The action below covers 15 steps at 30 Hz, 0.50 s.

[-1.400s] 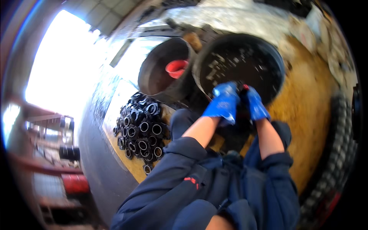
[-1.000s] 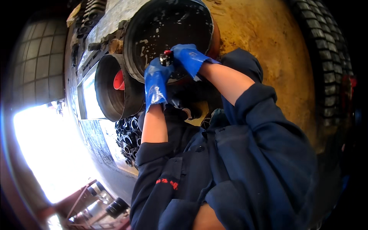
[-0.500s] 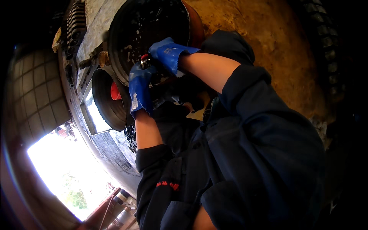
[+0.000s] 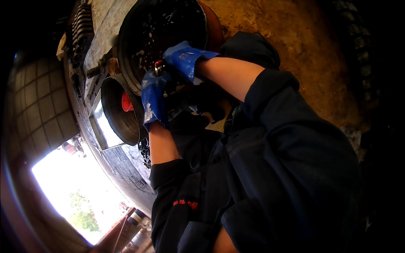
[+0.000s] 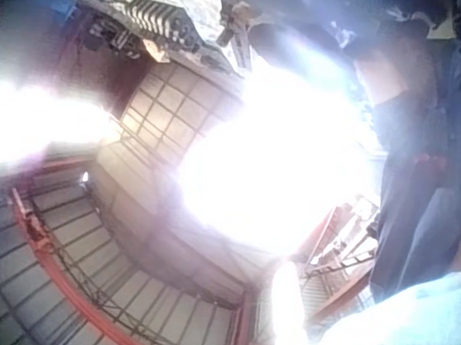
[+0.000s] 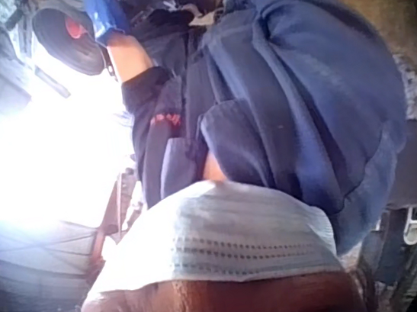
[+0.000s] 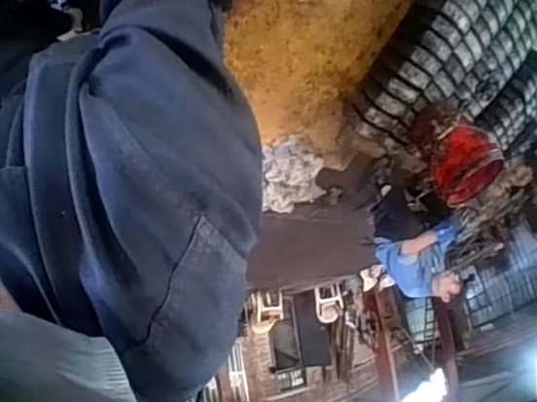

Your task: The person repeatedly picks up small metal rings from a pile, dips them into a bucket of dark liquid, and uses a brush to coat them thoroughly. The coated parts are then placed back onto the pile. The process is repeated for multiple items in a continuous loop.

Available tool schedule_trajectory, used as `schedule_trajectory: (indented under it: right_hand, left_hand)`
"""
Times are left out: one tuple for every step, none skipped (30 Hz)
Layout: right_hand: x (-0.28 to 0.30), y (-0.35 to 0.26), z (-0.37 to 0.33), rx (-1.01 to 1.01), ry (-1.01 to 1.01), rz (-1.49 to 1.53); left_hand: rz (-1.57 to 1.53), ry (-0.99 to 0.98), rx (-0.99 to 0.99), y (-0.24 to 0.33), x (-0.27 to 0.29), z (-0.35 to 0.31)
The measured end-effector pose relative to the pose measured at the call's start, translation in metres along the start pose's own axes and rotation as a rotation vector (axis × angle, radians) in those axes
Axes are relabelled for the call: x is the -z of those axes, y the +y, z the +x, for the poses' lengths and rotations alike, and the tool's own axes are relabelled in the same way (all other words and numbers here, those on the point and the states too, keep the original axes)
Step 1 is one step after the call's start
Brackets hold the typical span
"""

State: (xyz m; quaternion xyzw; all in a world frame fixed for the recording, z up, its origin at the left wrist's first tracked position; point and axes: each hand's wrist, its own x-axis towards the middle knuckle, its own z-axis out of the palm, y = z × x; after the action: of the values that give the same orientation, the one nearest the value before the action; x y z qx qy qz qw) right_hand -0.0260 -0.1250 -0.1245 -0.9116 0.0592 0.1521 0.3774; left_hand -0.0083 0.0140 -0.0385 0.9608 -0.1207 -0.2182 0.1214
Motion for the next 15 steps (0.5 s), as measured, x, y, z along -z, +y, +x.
schedule_trajectory:
  right_hand:
    - [-0.001,0.001,0.001,0.029,0.036,-0.002]
    - [-0.001,0.001,0.001,0.028,0.037,-0.001]
    - [-0.001,0.000,0.000,0.020,0.036,-0.006]
    - [0.000,-0.002,-0.001,0.011,0.035,-0.011]
    - [0.002,-0.003,-0.002,0.011,0.036,-0.010]
    - [0.005,-0.004,-0.003,-0.013,-0.010,-0.016]
    - [0.007,-0.005,-0.004,-0.038,-0.056,-0.021]
    - [0.007,-0.005,-0.004,-0.039,-0.057,-0.020]
    - [0.008,-0.005,-0.003,-0.043,-0.063,-0.013]
    - [0.008,-0.005,-0.004,-0.047,-0.070,-0.005]
    - [0.008,-0.004,-0.004,-0.048,-0.069,-0.004]
    - [0.008,-0.005,-0.005,-0.037,-0.058,-0.015]
    - [0.009,-0.006,-0.007,-0.025,-0.048,-0.025]
    - [0.009,-0.007,-0.008,-0.024,-0.047,-0.024]
    - [0.009,-0.007,-0.009,-0.022,-0.039,-0.026]
  left_hand:
    - [0.025,0.019,-0.002,-0.003,-0.001,0.005]
    - [0.027,0.018,-0.003,-0.007,-0.002,0.008]
    - [0.002,-0.007,0.017,-0.006,-0.001,0.009]
    - [-0.011,-0.020,0.026,-0.006,-0.001,0.009]
    - [-0.023,-0.032,0.036,-0.006,0.000,0.009]
    - [0.016,-0.028,0.042,-0.001,0.002,0.005]
    - [0.054,-0.023,0.048,0.004,0.004,0.002]
    - [0.055,-0.025,0.048,0.009,0.005,0.000]
    - [0.058,-0.034,0.063,0.013,0.006,-0.002]
    - [0.062,-0.044,0.078,0.015,0.007,-0.003]
    - [0.063,-0.045,0.076,0.013,0.007,-0.004]
    - [0.016,-0.036,0.037,0.011,0.007,-0.007]
    - [-0.007,-0.030,0.017,0.009,0.007,-0.009]
    - [-0.030,-0.025,-0.002,0.007,0.008,-0.011]
    - [-0.045,-0.019,-0.003,0.010,0.008,-0.015]
